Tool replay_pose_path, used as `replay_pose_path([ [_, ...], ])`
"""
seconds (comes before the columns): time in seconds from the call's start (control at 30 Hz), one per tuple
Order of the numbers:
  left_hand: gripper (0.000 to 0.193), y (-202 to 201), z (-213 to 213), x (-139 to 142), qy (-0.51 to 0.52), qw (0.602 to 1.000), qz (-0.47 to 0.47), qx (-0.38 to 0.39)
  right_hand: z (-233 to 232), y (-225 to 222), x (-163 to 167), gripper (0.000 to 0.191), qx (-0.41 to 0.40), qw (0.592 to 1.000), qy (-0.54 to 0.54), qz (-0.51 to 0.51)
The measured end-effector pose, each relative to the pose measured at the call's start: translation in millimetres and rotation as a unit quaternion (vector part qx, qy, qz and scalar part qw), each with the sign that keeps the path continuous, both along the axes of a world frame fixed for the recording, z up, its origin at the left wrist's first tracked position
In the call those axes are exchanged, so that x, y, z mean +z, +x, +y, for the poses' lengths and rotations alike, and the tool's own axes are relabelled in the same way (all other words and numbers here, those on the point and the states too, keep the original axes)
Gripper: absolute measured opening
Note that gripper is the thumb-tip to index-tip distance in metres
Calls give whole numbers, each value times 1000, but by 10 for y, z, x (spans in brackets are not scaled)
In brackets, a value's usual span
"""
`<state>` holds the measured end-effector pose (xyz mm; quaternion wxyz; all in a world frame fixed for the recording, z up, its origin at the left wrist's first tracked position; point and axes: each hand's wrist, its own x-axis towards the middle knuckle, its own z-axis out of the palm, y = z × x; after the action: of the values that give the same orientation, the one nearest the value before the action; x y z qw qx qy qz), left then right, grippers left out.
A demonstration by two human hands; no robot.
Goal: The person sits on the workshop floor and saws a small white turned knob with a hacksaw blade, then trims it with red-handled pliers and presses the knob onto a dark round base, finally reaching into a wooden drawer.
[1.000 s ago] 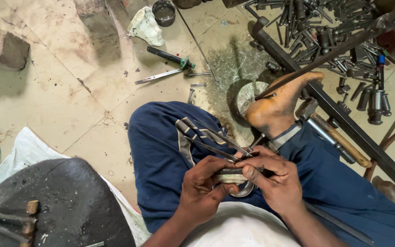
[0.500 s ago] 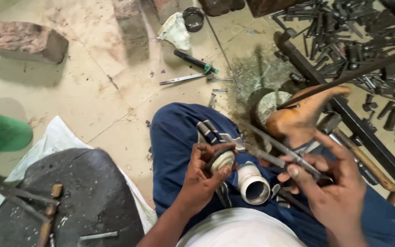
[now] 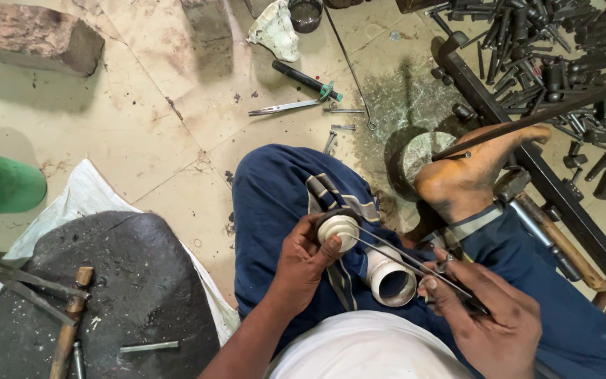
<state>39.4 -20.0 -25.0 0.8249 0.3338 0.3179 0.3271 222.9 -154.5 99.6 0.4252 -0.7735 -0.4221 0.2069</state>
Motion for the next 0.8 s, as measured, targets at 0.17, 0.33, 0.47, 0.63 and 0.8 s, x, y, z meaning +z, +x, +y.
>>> replay_pose_path([
  [0.17,48,32,-15,-10,21,1000,2,10,11,-56,-9,30,4,999,24,-27],
  [0.33,45,38,-41,3,51,998,27,8,-6,-39,-14,31,7,1000,19,-1],
  [0.47,46,33,-49,26,41,999,35,7,-23,-31,-19,32,17,1000,27,-1],
  [0.63,41,36,-51,60,39,998,38,3,-51,-29,-24,32,16,1000,20,-14],
  [0.8,35,65,-68,88,56,997,51,21,-50,-89,-26,32,5,999,29,-23],
])
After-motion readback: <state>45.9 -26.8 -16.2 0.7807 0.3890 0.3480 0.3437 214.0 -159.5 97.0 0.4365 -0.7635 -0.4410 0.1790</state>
